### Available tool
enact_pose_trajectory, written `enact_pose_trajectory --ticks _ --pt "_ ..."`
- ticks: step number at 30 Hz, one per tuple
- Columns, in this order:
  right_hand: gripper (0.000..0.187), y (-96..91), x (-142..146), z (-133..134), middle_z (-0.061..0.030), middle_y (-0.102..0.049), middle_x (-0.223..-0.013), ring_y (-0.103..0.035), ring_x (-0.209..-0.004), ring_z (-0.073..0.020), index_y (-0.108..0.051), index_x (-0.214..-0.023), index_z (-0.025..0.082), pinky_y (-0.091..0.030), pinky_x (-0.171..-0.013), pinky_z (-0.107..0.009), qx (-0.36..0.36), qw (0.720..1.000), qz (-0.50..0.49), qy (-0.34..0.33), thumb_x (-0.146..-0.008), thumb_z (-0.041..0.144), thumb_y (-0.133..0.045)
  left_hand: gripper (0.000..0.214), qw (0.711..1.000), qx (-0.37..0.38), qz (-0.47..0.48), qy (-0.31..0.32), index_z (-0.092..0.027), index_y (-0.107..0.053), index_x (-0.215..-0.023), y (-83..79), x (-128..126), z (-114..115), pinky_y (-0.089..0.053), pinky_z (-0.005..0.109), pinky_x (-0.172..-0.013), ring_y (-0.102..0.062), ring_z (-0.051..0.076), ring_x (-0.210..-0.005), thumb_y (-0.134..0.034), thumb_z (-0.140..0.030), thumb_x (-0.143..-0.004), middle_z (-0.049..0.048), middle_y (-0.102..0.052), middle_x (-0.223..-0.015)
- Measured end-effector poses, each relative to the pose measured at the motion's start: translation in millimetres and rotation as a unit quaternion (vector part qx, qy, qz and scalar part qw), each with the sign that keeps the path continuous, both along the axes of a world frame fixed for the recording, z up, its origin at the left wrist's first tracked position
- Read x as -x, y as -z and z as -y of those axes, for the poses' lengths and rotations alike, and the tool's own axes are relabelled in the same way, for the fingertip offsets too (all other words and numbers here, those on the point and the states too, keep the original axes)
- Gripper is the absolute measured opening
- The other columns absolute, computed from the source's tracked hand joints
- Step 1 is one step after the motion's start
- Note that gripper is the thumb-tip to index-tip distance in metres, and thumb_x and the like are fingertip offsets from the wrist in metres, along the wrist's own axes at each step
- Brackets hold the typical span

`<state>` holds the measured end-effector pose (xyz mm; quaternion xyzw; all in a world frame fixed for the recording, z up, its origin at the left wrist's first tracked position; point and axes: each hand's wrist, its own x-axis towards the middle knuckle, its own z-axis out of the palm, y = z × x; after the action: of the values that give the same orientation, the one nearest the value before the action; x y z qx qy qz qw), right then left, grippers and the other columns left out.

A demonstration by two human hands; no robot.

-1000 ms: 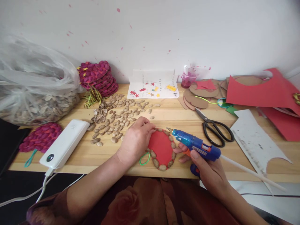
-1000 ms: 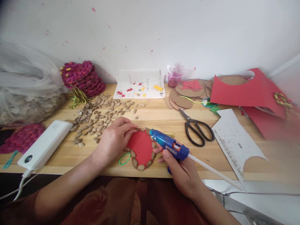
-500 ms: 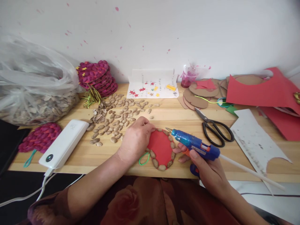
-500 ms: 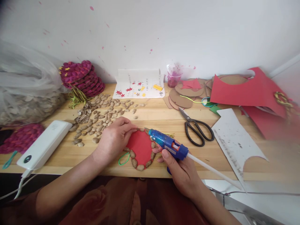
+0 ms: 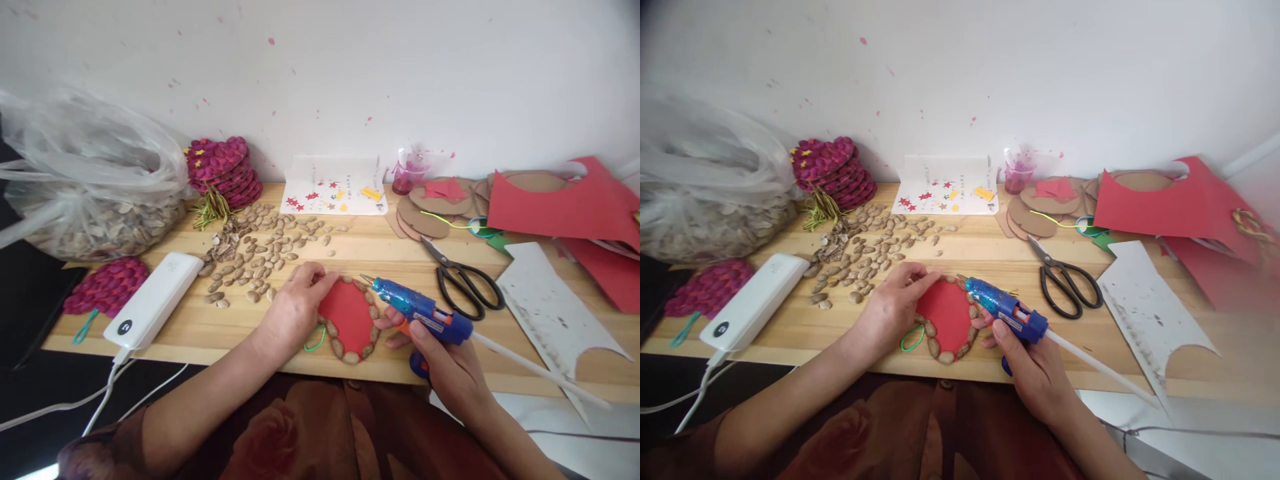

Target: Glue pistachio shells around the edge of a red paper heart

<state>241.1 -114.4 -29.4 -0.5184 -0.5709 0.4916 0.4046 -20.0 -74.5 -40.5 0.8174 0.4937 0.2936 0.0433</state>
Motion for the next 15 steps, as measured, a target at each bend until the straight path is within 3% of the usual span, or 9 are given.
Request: enact_pose_trajectory --ticks 8,15 --pt "0.033 10.9 -5.4 -4.3 -0.0086 -0.083 -0.103 -0.078 -0.089 -0.0278 -0.084 -0.096 0.024 -0.066 -0.073 -0.030 0.005 0.997 0.058 0.055 -0.090 0.051 -0.067 0.036 0.998 0.044 -0.054 0.006 -0.016 -0.061 -0.131 -5.3 -4.6 4.5 -0.057 0.034 -0.092 -0.058 0.023 -0.106 -0.051 -0.011 -0.097 0.0105 -0.059 -0.118" --pt "0.035 3.0 -3.0 -8.3 -0.0080 -0.083 -0.084 -0.079 -0.073 -0.0262 -0.085 -0.080 0.025 -0.066 -0.073 -0.031 0.013 0.995 0.071 0.068 -0.083 0.055 -0.069 0.035 0.991 0.096 -0.091 0.014 -0.012 -0.060 -0.128 -17.3 -7.1 3.6 -0.057 0.037 -0.097 -0.054 0.026 -0.116 -0.049 -0.007 -0.094 0.0144 -0.057 -0.125"
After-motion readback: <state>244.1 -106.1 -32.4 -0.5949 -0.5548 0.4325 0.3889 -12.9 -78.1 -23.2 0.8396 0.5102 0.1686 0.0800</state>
